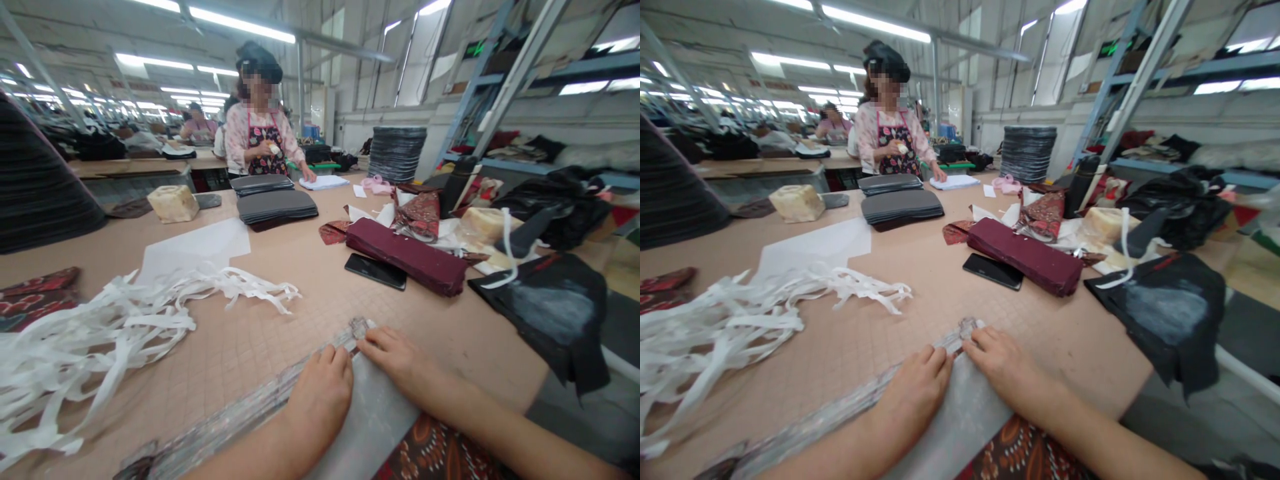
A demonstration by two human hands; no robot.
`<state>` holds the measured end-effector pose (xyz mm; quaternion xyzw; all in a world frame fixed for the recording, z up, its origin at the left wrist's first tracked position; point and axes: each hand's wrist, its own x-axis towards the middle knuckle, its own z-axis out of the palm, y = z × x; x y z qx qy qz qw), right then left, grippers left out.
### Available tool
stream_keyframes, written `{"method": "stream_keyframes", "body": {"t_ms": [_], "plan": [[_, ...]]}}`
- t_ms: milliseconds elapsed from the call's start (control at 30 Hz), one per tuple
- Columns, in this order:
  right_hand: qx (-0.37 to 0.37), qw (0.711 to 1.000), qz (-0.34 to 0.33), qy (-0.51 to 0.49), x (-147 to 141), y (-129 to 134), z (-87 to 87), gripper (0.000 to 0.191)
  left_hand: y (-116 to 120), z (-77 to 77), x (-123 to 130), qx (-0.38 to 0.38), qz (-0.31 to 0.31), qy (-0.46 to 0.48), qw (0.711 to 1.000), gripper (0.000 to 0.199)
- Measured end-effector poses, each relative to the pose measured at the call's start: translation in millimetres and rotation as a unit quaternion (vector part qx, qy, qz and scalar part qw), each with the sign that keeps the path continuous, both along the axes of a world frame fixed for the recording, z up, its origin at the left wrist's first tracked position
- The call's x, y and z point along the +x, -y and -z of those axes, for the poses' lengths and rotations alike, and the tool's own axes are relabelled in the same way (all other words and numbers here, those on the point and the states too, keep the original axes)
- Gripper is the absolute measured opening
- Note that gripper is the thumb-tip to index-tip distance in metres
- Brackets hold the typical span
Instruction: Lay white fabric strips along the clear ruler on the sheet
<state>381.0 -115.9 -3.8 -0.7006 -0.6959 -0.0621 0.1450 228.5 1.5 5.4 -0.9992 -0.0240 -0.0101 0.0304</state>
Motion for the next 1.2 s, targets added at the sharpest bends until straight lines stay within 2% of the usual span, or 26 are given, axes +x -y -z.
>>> {"method": "stream_keyframes", "body": {"t_ms": [100, 167, 367, 500, 600, 667, 733, 800, 867, 933, 1067, 1200], "plan": [[-0.011, 0.999, 0.004, 0.037, -3.9, 0.3, -2.1, 0.027, -4.3, 2.3, -18.8, -0.002, -0.024, -0.008, 1.000, 0.024], [-0.011, 0.999, 0.001, 0.044, -4.5, -0.2, -3.0, 0.029, -10.8, 7.0, -40.9, 0.002, -0.033, -0.010, 0.999, 0.024], [0.023, 0.998, -0.020, 0.051, 2.0, 0.6, 5.2, 0.039, -33.6, 24.0, -141.2, 0.030, -0.046, 0.084, 0.995, 0.042], [0.058, 0.990, -0.053, 0.116, 9.9, 2.9, 8.0, 0.045, -39.9, 10.9, -202.0, 0.060, -0.097, 0.148, 0.982, 0.047], [0.071, 0.977, -0.095, 0.177, 9.0, -6.4, -3.6, 0.044, -41.8, -3.5, -227.1, 0.068, -0.099, 0.152, 0.981, 0.039], [0.058, 0.973, -0.120, 0.190, -2.6, -22.6, -14.3, 0.040, -42.1, -7.0, -234.2, 0.067, -0.108, 0.164, 0.978, 0.029], [0.024, 0.975, -0.153, 0.161, -27.3, -44.8, -22.8, 0.037, -41.4, -5.0, -236.3, 0.058, -0.135, 0.172, 0.974, 0.026], [-0.023, 0.973, -0.212, 0.089, -63.1, -67.9, -26.5, 0.035, -40.0, -0.6, -235.4, 0.031, -0.167, 0.163, 0.972, 0.025], [-0.062, 0.957, -0.285, 0.002, -102.9, -87.2, -25.6, 0.030, -38.6, 3.3, -232.9, -0.015, -0.196, 0.154, 0.968, 0.023], [-0.093, 0.940, -0.323, -0.061, -138.4, -101.4, -21.5, 0.025, -38.3, 5.9, -229.7, -0.060, -0.223, 0.172, 0.958, 0.019], [-0.095, 0.942, -0.311, -0.079, -180.5, -119.1, -9.3, 0.010, -40.8, 9.3, -224.3, -0.104, -0.258, 0.218, 0.936, 0.013], [-0.054, 0.956, -0.286, -0.038, -185.3, -127.3, 3.9, 0.012, -44.3, 10.7, -222.9, -0.128, -0.276, 0.224, 0.926, 0.013]]}}
